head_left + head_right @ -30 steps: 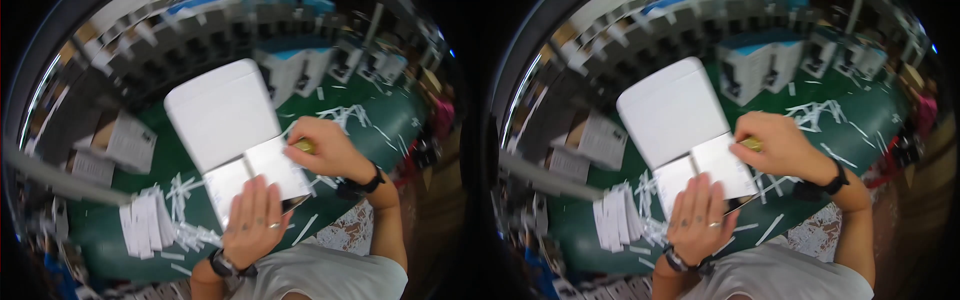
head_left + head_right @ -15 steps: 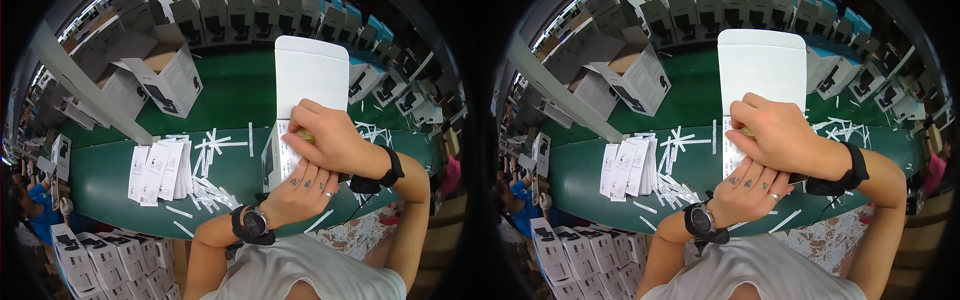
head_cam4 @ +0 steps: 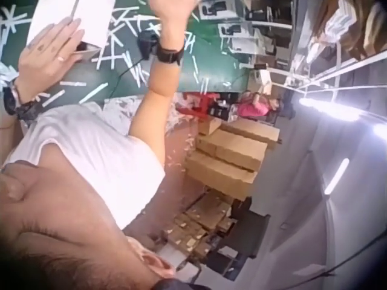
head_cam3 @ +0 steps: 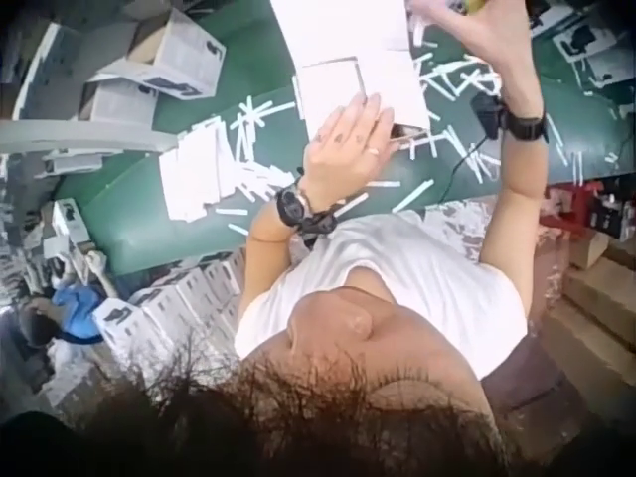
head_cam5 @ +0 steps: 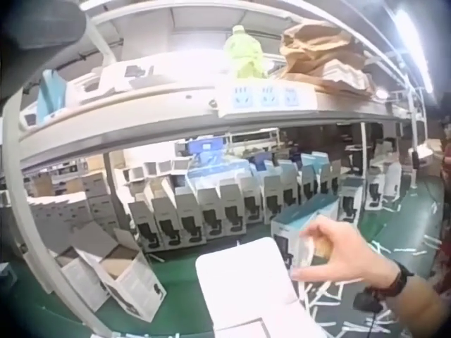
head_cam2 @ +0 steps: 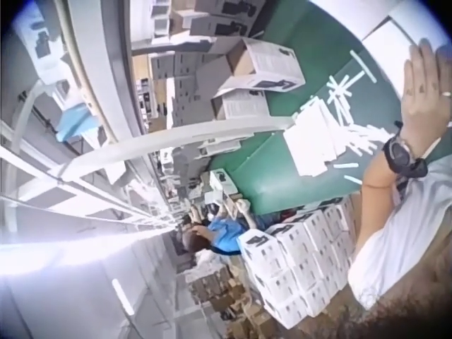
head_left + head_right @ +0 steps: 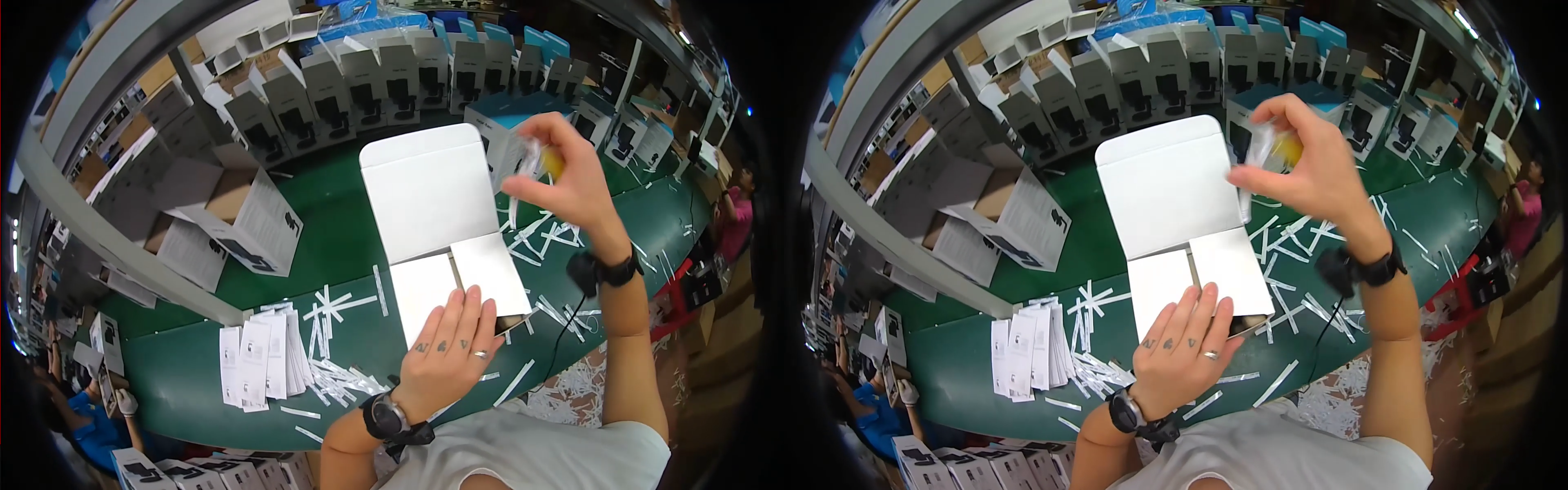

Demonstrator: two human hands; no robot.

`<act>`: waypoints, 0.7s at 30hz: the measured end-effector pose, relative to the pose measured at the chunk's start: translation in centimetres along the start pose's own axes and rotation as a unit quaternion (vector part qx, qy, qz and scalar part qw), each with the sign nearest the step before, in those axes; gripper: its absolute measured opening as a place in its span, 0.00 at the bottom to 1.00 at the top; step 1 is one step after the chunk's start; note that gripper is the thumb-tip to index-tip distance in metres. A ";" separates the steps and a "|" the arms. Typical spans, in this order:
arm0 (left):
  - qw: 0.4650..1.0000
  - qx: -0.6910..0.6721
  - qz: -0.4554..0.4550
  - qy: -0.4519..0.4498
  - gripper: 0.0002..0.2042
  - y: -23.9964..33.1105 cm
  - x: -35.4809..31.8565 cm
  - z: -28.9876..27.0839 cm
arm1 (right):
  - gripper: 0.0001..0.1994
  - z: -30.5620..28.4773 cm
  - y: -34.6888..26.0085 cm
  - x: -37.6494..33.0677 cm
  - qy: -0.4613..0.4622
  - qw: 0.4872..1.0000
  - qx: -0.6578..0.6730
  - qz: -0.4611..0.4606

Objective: The person packs boxes by inserting a manual into each, closing the lid, and applying a sticker before moving it aside. This process is repeated for several boxes before the person picks up a new stack of manuals from a shelf.

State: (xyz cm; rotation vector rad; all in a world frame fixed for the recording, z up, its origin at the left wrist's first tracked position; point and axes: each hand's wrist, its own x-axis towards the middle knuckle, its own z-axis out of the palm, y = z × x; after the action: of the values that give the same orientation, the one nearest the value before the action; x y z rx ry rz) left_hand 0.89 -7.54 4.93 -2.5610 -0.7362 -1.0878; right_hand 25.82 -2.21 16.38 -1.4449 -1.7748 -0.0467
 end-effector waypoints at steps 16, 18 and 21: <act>0.882 -0.459 -0.097 -0.044 0.24 -4.2 1.0 -1.2 | 0.09 3.0 -3.6 -1.9 -0.260 0.913 0.192 -0.250; 0.812 -0.530 -0.244 -0.021 0.18 -3.6 -0.2 -1.5 | 0.09 3.5 -4.7 -2.2 -0.249 0.913 0.200 -0.254; 0.827 -0.519 -0.214 -0.016 0.12 -4.4 -0.6 -1.5 | 0.09 3.9 -4.8 -2.3 -0.200 0.937 0.175 -0.227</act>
State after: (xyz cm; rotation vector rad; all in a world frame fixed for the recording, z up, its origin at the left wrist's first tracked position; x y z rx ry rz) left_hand -2.71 -4.68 5.72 -3.3596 -0.9254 -2.0413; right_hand 19.65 -3.69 14.55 -0.8060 -2.2816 0.3299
